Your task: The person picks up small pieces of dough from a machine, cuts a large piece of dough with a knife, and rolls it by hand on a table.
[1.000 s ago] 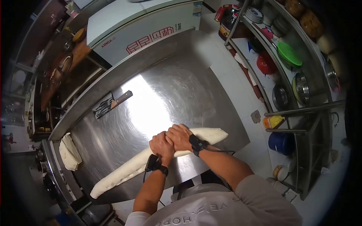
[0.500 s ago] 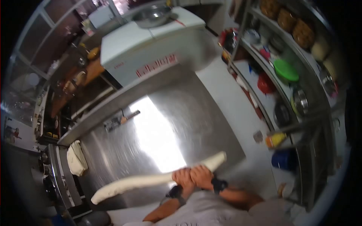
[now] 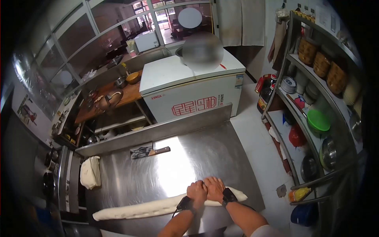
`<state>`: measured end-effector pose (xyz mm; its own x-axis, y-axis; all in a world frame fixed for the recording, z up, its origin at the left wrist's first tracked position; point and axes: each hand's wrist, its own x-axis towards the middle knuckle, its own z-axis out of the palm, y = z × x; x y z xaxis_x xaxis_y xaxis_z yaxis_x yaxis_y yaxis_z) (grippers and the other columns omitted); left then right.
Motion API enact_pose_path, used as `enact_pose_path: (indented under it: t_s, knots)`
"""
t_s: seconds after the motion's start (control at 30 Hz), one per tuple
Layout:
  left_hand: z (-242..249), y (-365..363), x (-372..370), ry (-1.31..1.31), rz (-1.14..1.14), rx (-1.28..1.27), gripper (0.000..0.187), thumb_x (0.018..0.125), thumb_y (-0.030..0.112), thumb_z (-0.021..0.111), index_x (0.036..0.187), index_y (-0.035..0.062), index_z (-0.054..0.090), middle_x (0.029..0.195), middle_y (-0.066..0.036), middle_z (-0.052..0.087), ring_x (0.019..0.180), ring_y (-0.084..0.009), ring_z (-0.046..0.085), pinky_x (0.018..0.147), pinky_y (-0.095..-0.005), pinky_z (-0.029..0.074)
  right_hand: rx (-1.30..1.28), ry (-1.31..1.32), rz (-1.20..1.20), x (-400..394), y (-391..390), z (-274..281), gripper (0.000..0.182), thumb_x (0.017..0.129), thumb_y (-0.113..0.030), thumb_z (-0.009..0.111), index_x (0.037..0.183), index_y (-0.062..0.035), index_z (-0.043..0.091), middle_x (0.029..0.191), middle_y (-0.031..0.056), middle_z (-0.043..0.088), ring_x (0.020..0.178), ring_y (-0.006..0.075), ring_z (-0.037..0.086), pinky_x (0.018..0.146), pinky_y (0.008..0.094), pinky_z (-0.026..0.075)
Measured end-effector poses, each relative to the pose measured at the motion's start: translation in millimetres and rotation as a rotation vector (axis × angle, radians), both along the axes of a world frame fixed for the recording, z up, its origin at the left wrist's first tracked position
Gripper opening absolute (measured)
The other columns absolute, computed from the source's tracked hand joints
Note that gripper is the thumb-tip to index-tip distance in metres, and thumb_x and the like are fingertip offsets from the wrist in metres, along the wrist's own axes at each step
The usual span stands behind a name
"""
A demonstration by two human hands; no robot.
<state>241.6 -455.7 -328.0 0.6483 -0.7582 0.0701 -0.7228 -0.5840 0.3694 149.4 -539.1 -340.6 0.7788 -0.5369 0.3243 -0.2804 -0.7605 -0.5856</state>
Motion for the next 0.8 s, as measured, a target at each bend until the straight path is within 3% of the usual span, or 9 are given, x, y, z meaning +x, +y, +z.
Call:
enact_pose_path:
  t_s: [0.07,0.13,0.17,0.2,0.37,0.4,0.5,0.67,0.8]
  knots:
    - [0,20,-9,-0.061,-0.084,-0.088,0.01,0.083,0.019,0.065,0.083,0.0102,0.069,0.079,-0.011,0.069,0.078,-0.0312,0.066,0.065,-0.0459,0.051,-0.081,0.033,-0.043,-9,14,21,0.028,0.088,-0.027,0.06,0.097,-0.0019,0.07,0.102,0.0166,0.066,0.11,0.0314,0.058,0.093,0.0486,0.042]
    - [3,41,-24,-0.071,-0.241,-0.1,0.009,0.081,0.018,0.066,0.082,0.0099,0.068,0.077,-0.011,0.066,0.076,-0.0313,0.063,0.068,-0.0463,0.048,-0.186,0.498,0.231,-36,26,52,0.03,0.082,-0.029,0.064,0.093,-0.001,0.07,0.101,0.0155,0.067,0.108,0.0314,0.06,0.098,0.0501,0.041]
    - [17,53,-39,-0.043,-0.247,-0.109,0.009,0.079,0.019,0.067,0.079,0.0097,0.067,0.076,-0.011,0.064,0.076,-0.0319,0.06,0.071,-0.0467,0.045,-0.062,0.59,0.362,-54,36,70,0.028,0.077,-0.029,0.067,0.088,-0.0031,0.068,0.093,0.0129,0.065,0.093,0.0317,0.062,0.097,0.0535,0.04]
    - [19,68,-54,0.06,-0.266,-0.194,0.011,0.076,0.019,0.064,0.078,0.0097,0.07,0.076,-0.014,0.064,0.08,-0.0371,0.06,0.073,-0.0499,0.044,-0.099,0.482,0.369,-77,47,77,0.025,0.076,-0.028,0.068,0.085,-0.0045,0.066,0.089,0.0123,0.065,0.089,0.0316,0.062,0.095,0.053,0.041]
    - [-2,102,-119,-0.126,-0.184,-0.423,0.01,0.076,0.019,0.065,0.085,0.0145,0.067,0.086,-0.004,0.064,0.082,-0.0258,0.06,0.078,-0.0446,0.039,-0.21,0.209,0.168,-130,83,57,0.019,0.076,-0.025,0.071,0.077,-0.0088,0.061,0.079,0.0117,0.065,0.085,0.0311,0.064,0.078,0.0452,0.049]
    - [-7,97,-120,-0.137,-0.19,-0.445,0.017,0.076,0.02,0.065,0.092,0.0158,0.069,0.092,-0.001,0.066,0.084,-0.0205,0.061,0.082,-0.0422,0.04,-0.212,0.21,0.172,-130,82,43,0.019,0.076,-0.025,0.071,0.077,-0.0088,0.061,0.079,0.0117,0.065,0.085,0.0311,0.064,0.078,0.0452,0.049]
    - [-10,68,-92,-0.11,-0.218,-0.341,0.01,0.077,0.019,0.064,0.087,0.0165,0.065,0.089,0.0,0.065,0.081,-0.02,0.061,0.082,-0.0434,0.04,-0.042,0.252,0.145,-111,60,9,0.025,0.086,-0.027,0.06,0.101,-0.0077,0.066,0.104,0.0134,0.065,0.107,0.0346,0.058,0.096,0.0499,0.043]
    - [2,19,-60,0.023,-0.193,-0.14,0.003,0.081,0.017,0.063,0.081,0.0138,0.064,0.081,-0.005,0.064,0.084,-0.0279,0.06,0.076,-0.0456,0.04,0.025,0.18,0.219,-68,-8,27,0.018,0.077,-0.022,0.071,0.077,-0.0065,0.062,0.075,0.0109,0.064,0.077,0.0314,0.064,0.073,0.044,0.049]
    - [-5,-11,-39,-0.047,-0.188,-0.133,0.006,0.086,0.019,0.062,0.086,0.014,0.065,0.082,-0.004,0.065,0.085,-0.0261,0.061,0.078,-0.0444,0.041,-0.036,0.05,0.217,-48,-41,-7,0.018,0.078,-0.021,0.071,0.077,-0.0041,0.063,0.07,0.0107,0.063,0.071,0.0326,0.063,0.074,0.0433,0.049]
